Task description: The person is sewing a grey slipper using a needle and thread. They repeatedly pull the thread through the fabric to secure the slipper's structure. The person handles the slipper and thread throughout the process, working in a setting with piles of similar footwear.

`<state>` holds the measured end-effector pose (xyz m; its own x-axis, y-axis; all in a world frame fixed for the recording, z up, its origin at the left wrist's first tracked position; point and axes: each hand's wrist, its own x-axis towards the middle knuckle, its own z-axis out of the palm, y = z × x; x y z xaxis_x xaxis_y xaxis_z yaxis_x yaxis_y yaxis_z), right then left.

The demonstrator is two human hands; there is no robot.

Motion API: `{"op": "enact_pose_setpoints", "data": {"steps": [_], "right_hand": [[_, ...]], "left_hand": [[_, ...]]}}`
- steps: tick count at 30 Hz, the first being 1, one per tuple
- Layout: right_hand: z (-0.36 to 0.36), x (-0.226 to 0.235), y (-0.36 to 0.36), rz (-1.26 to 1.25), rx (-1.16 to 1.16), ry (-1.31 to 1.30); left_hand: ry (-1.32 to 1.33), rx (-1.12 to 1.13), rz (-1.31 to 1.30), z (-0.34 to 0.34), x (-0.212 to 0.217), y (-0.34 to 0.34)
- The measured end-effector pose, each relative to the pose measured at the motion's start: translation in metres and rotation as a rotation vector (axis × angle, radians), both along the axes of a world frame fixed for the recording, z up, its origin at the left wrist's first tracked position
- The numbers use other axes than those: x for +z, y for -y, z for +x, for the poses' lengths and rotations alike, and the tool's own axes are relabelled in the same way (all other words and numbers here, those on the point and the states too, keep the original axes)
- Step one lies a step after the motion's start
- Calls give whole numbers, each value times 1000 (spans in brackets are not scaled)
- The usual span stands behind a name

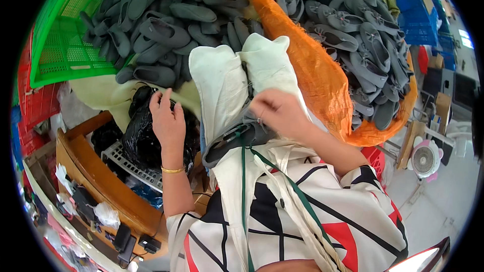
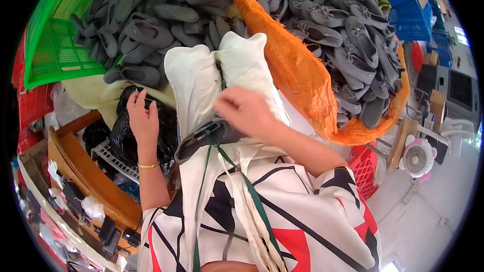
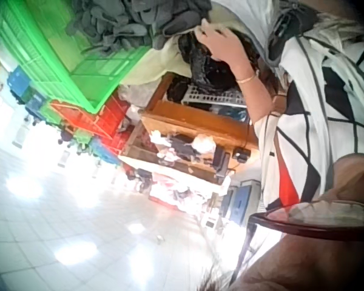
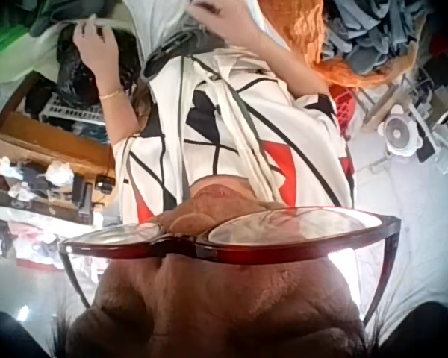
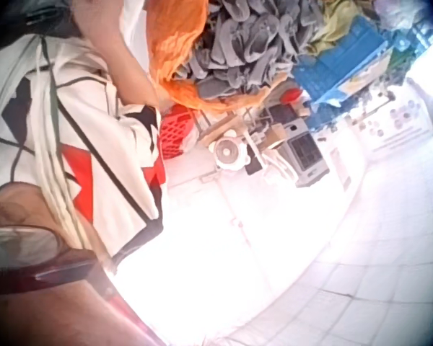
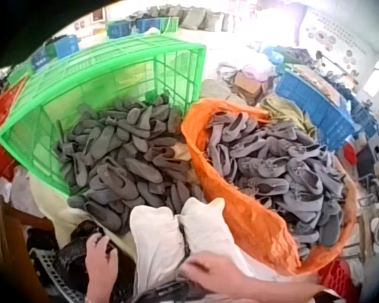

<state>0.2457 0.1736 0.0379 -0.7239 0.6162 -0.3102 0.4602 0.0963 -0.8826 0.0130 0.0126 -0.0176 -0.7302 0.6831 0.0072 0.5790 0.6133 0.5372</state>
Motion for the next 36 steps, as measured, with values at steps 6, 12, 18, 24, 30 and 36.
{"op": "enact_pose_setpoints", "data": {"steps": [6,12,18,24,30,36], "right_hand": [[24,-46,-56,306,-208,434],[14,-64,-55,406,-226,495],[26,-71,-50,-205,-457,-50],[6,-20,-42,-701,-390,-289],[-5,-10,-36,-707,-313,-301],[-11,-11,-30,-660,-278,-297]], "left_hand": [[222,-280,237,37,6,-36],[214,-425,190,51,6,-54],[402,-423,227,45,9,-68],[873,-446,373,59,32,-86],[1008,-473,346,61,39,-82],[1134,-373,352,62,37,-75]]}}
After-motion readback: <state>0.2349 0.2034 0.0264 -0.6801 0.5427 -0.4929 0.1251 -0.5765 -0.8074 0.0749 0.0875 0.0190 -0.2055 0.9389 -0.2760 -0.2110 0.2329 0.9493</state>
